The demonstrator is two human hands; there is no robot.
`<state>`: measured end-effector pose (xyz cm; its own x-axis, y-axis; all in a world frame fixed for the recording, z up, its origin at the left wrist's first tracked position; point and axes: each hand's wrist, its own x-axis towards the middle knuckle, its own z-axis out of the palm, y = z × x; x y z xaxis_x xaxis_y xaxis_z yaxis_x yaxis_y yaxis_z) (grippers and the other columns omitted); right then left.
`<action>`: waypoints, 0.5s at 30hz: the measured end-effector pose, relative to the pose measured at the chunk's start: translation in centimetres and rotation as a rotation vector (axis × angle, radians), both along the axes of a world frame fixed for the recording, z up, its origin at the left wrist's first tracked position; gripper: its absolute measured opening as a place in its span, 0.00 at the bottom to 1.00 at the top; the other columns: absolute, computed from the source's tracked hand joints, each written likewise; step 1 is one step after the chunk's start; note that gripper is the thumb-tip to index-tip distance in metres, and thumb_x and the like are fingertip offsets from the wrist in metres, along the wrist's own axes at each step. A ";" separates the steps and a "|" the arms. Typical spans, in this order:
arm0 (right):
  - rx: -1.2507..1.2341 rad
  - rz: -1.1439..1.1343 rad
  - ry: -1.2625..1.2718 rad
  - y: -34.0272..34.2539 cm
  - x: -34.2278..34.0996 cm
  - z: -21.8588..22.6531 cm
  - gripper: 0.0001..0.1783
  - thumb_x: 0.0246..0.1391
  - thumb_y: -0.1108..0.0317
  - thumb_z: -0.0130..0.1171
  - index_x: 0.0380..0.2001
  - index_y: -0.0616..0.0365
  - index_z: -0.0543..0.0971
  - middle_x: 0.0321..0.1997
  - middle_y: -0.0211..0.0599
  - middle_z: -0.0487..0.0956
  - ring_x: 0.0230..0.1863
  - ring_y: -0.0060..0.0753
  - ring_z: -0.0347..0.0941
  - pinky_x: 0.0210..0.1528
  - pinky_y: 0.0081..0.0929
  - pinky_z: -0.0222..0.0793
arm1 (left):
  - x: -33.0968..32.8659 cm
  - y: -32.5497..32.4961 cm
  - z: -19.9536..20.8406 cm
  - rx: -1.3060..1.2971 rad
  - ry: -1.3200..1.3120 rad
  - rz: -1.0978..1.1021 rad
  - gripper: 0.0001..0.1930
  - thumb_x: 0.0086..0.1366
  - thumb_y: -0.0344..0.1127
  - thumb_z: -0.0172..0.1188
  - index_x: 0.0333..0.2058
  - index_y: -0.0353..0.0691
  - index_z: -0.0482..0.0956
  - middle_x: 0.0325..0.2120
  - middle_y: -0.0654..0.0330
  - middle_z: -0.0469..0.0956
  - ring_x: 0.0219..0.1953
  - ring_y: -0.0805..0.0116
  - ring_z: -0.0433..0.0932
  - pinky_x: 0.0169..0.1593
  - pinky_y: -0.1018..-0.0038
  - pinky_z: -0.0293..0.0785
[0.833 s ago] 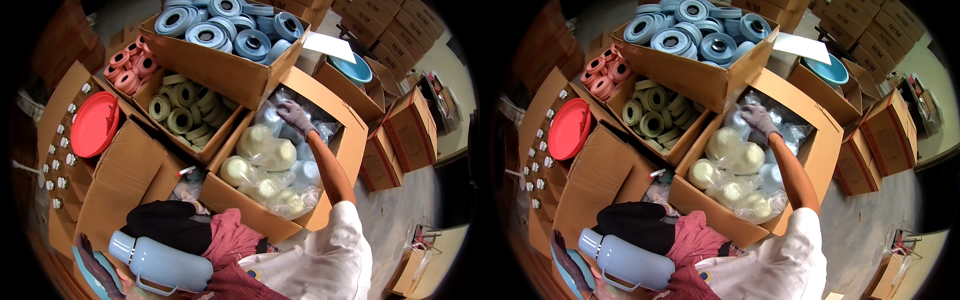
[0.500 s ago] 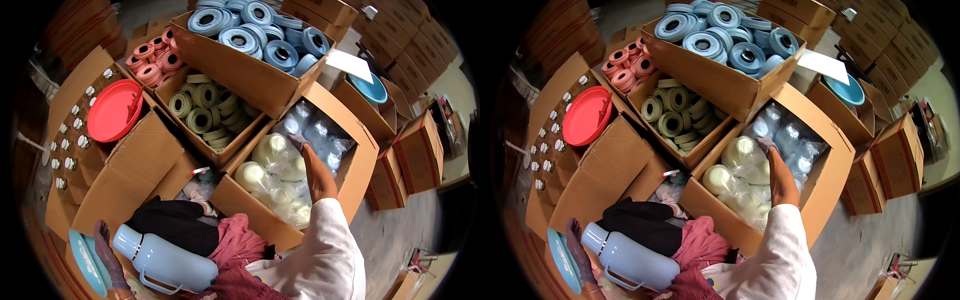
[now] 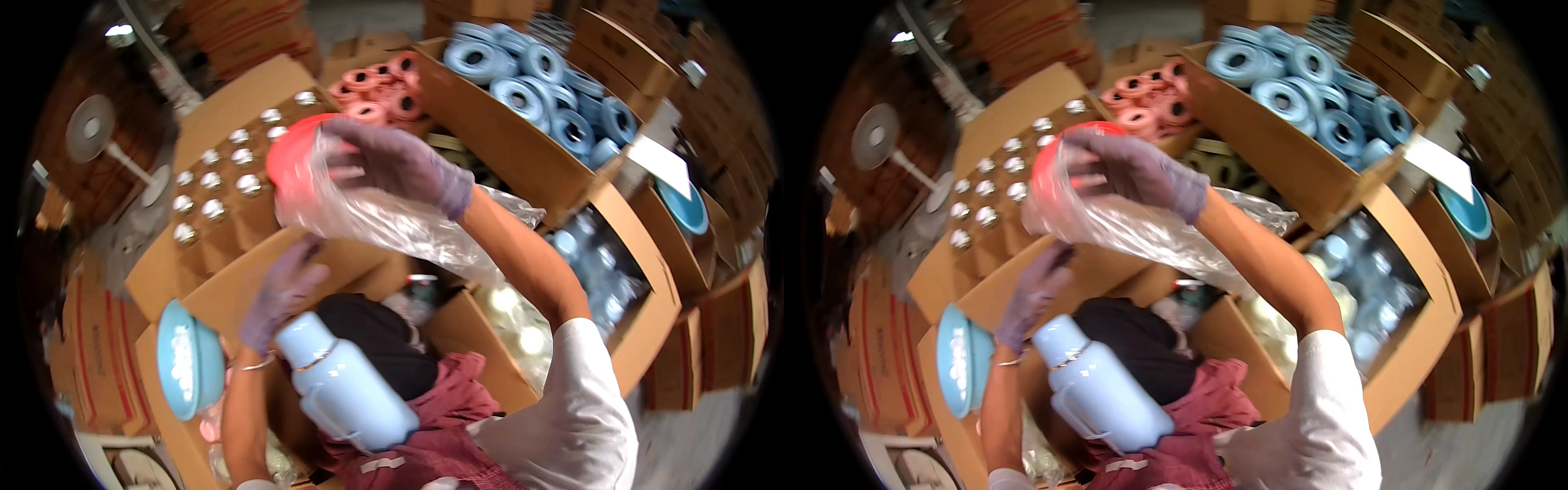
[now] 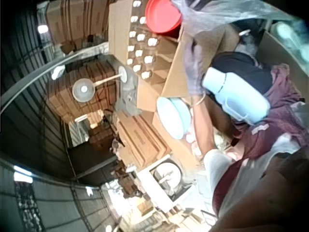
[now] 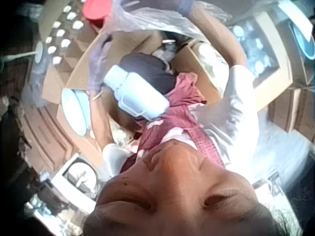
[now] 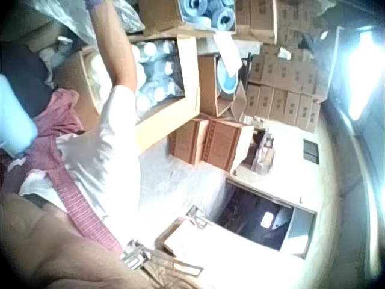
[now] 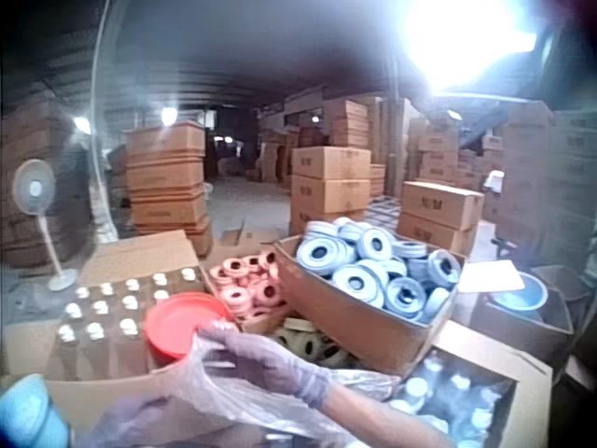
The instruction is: The person assembles thermos bottles by inserting stainless steel inner bottles into plastic outer shells, adding rubber gaskets, and screwing on lids. They then wrap each completed unit in a plastic bag and place it into a cardboard box.
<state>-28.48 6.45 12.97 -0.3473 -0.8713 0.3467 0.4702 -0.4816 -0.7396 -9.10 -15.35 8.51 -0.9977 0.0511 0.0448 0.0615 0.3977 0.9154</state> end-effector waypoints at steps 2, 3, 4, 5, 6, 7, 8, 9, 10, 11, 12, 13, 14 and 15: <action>-0.284 0.297 -0.071 -7.9 -2.8 2.4 0.23 0.66 0.55 0.51 0.61 0.52 0.69 0.52 0.34 0.77 0.55 0.34 0.72 0.57 0.35 0.71 | 1.0 -0.2 1.4 0.070 -0.040 -0.124 0.53 0.54 0.49 0.72 0.70 0.36 0.51 0.69 0.50 0.55 0.71 0.58 0.53 0.71 0.66 0.50; -0.492 0.550 -0.082 -10.9 -5.9 3.2 0.20 0.67 0.58 0.49 0.58 0.51 0.71 0.49 0.34 0.78 0.54 0.35 0.73 0.55 0.35 0.72 | 0.2 -0.2 0.7 0.122 -0.042 -0.184 0.59 0.50 0.50 0.75 0.71 0.37 0.45 0.71 0.50 0.49 0.73 0.58 0.46 0.73 0.66 0.43; -0.392 0.230 -0.186 -14.0 -6.9 4.0 0.16 0.65 0.56 0.52 0.51 0.51 0.74 0.44 0.32 0.77 0.46 0.32 0.72 0.47 0.32 0.73 | 0.5 -0.2 1.0 0.126 -0.076 -0.171 0.64 0.46 0.51 0.77 0.72 0.38 0.41 0.72 0.49 0.45 0.74 0.58 0.42 0.73 0.66 0.39; -0.287 -0.078 -0.288 -17.3 -7.1 4.8 0.13 0.63 0.55 0.55 0.44 0.51 0.77 0.39 0.30 0.75 0.38 0.29 0.71 0.40 0.28 0.74 | 1.1 -0.7 -0.2 0.107 -0.006 -0.137 0.67 0.43 0.51 0.78 0.72 0.38 0.39 0.72 0.47 0.43 0.74 0.57 0.42 0.73 0.66 0.39; -0.285 -0.285 -0.406 -20.2 -7.3 5.3 0.15 0.62 0.55 0.55 0.47 0.50 0.75 0.48 0.35 0.74 0.46 0.35 0.71 0.47 0.34 0.75 | 1.5 0.1 1.0 0.146 -0.019 -0.095 0.70 0.41 0.42 0.79 0.72 0.39 0.33 0.73 0.50 0.40 0.74 0.55 0.41 0.73 0.65 0.38; -0.275 -0.450 -0.490 -23.2 -7.2 5.8 0.22 0.61 0.54 0.55 0.55 0.51 0.69 0.59 0.38 0.68 0.54 0.42 0.69 0.55 0.43 0.73 | 1.1 0.6 1.6 0.046 0.149 0.040 0.65 0.43 0.40 0.77 0.72 0.38 0.38 0.71 0.49 0.46 0.73 0.55 0.46 0.72 0.64 0.42; -0.246 -0.641 -0.234 -23.7 -11.9 2.9 0.26 0.62 0.54 0.54 0.59 0.51 0.66 0.61 0.37 0.64 0.56 0.43 0.68 0.56 0.44 0.71 | -2.4 2.8 0.6 0.014 0.349 0.092 0.60 0.46 0.37 0.75 0.71 0.37 0.43 0.69 0.48 0.51 0.71 0.54 0.51 0.71 0.63 0.47; -0.203 -0.704 -0.203 -24.5 -13.3 1.5 0.28 0.62 0.54 0.54 0.62 0.51 0.63 0.63 0.37 0.63 0.57 0.43 0.68 0.57 0.44 0.70 | -4.2 3.5 -0.1 -0.043 0.515 0.198 0.55 0.49 0.35 0.73 0.71 0.36 0.48 0.68 0.48 0.57 0.70 0.54 0.56 0.70 0.62 0.51; -0.171 -0.770 -0.167 -24.8 -14.7 1.0 0.30 0.63 0.54 0.53 0.64 0.51 0.61 0.65 0.36 0.61 0.58 0.44 0.67 0.59 0.45 0.69 | -6.3 4.2 -0.1 -0.037 0.499 0.213 0.46 0.52 0.34 0.70 0.67 0.35 0.54 0.63 0.49 0.63 0.65 0.55 0.62 0.67 0.63 0.56; -0.114 -0.693 -0.364 -26.7 -10.7 1.0 0.32 0.63 0.55 0.53 0.66 0.51 0.59 0.66 0.36 0.61 0.59 0.44 0.67 0.59 0.44 0.68 | -6.6 2.3 -0.9 -0.067 0.447 0.292 0.37 0.55 0.32 0.66 0.63 0.33 0.61 0.58 0.51 0.69 0.60 0.57 0.68 0.64 0.63 0.62; -0.049 -0.625 -0.545 -27.1 -7.1 1.6 0.33 0.63 0.56 0.53 0.67 0.51 0.58 0.66 0.35 0.61 0.60 0.44 0.66 0.60 0.44 0.67 | -6.6 0.6 -1.6 -0.088 0.402 0.360 0.29 0.59 0.31 0.63 0.59 0.32 0.67 0.53 0.53 0.75 0.56 0.58 0.73 0.60 0.64 0.67; 0.042 -0.586 -0.384 -26.3 -4.7 2.5 0.35 0.62 0.55 0.54 0.68 0.51 0.57 0.67 0.35 0.60 0.60 0.45 0.66 0.61 0.43 0.67 | -6.8 -0.8 -2.4 0.095 0.385 0.402 0.23 0.61 0.30 0.59 0.55 0.32 0.70 0.48 0.56 0.77 0.51 0.62 0.75 0.57 0.66 0.69; 0.131 -0.551 -0.224 -24.8 -2.8 3.2 0.37 0.61 0.55 0.55 0.69 0.51 0.56 0.68 0.35 0.60 0.61 0.45 0.66 0.61 0.42 0.66 | -6.9 -2.1 -3.5 0.282 0.366 0.435 0.16 0.64 0.30 0.56 0.50 0.32 0.73 0.43 0.58 0.78 0.46 0.66 0.76 0.53 0.68 0.72; 0.221 -0.531 -0.055 -22.6 -1.8 3.3 0.38 0.61 0.55 0.56 0.70 0.51 0.55 0.69 0.35 0.60 0.61 0.45 0.66 0.62 0.41 0.65 | -7.2 -3.0 -4.2 0.482 0.349 0.448 0.12 0.67 0.30 0.52 0.46 0.31 0.75 0.39 0.61 0.80 0.42 0.69 0.78 0.49 0.70 0.74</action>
<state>-30.24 -16.12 16.29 -0.7690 -0.6225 0.1453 0.2470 -0.4991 -0.8306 -16.29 -18.31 4.34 -0.8419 -0.4628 0.2774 0.3070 0.0121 0.9516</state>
